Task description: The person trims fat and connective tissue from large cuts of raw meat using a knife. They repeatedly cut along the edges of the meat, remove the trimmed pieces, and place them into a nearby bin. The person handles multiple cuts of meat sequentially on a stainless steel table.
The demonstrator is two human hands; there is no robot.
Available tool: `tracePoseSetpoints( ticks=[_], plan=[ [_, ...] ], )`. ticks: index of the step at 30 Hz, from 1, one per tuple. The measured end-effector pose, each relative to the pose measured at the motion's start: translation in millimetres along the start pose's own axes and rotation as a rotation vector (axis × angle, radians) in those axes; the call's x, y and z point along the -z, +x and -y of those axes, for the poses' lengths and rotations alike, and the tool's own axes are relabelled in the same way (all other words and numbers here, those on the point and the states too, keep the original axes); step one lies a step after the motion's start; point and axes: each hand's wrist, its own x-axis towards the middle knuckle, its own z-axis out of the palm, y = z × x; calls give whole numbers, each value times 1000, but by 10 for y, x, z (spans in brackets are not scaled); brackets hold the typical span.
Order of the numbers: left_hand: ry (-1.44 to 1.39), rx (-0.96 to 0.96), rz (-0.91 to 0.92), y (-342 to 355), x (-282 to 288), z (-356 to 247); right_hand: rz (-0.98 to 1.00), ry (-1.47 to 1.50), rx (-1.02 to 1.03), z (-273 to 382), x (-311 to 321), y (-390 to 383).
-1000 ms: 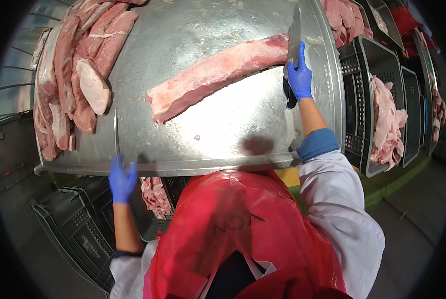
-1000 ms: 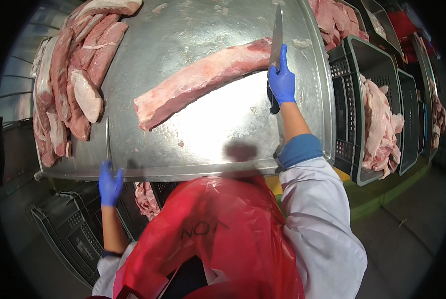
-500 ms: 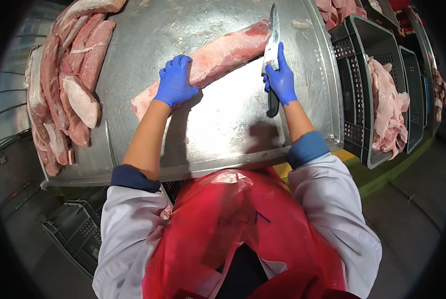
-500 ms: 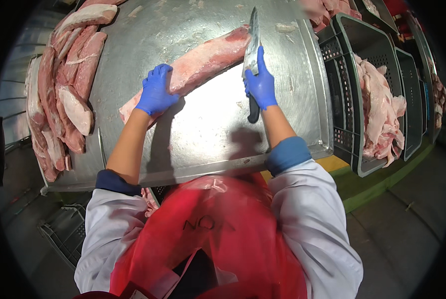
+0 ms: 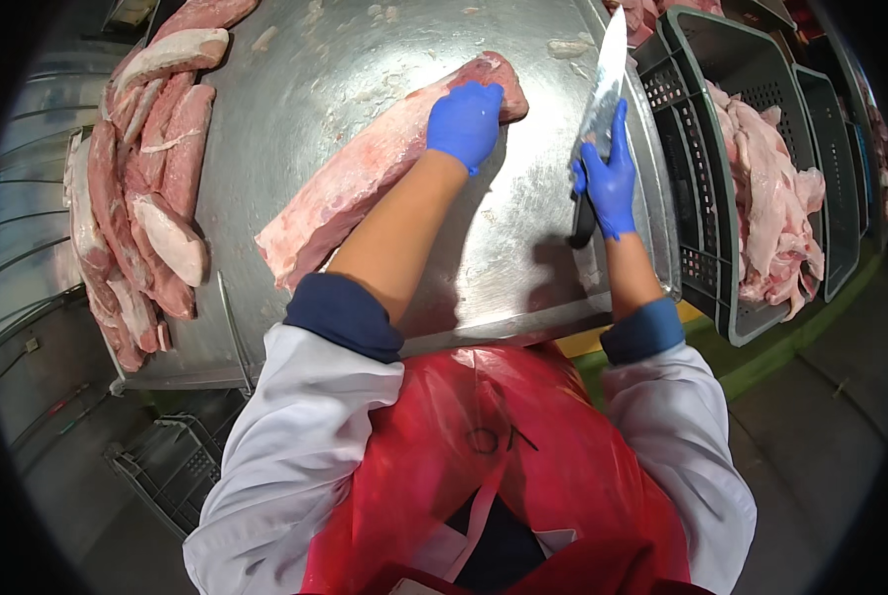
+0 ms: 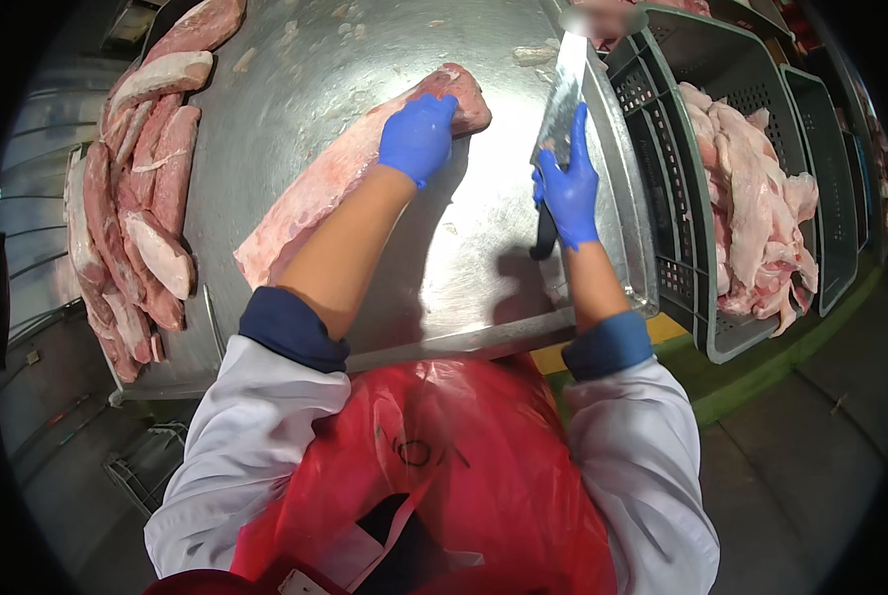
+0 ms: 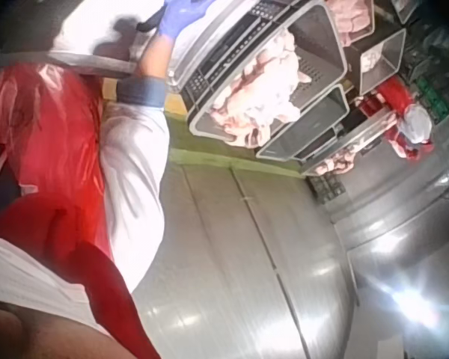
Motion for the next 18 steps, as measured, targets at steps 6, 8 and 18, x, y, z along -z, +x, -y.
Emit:
tracePoseSetpoints(
  ticks=[6,8,18],
  plan=[
    [-798,383,21,111,164,447,130,-39,-11,-251,-492,408],
    [-806,363,19,108,185,482,247,-155,-47,-167,-690,461],
    [-656,283,129,188,478,373,544,-386,-163,-162,-634,24]
  ],
)
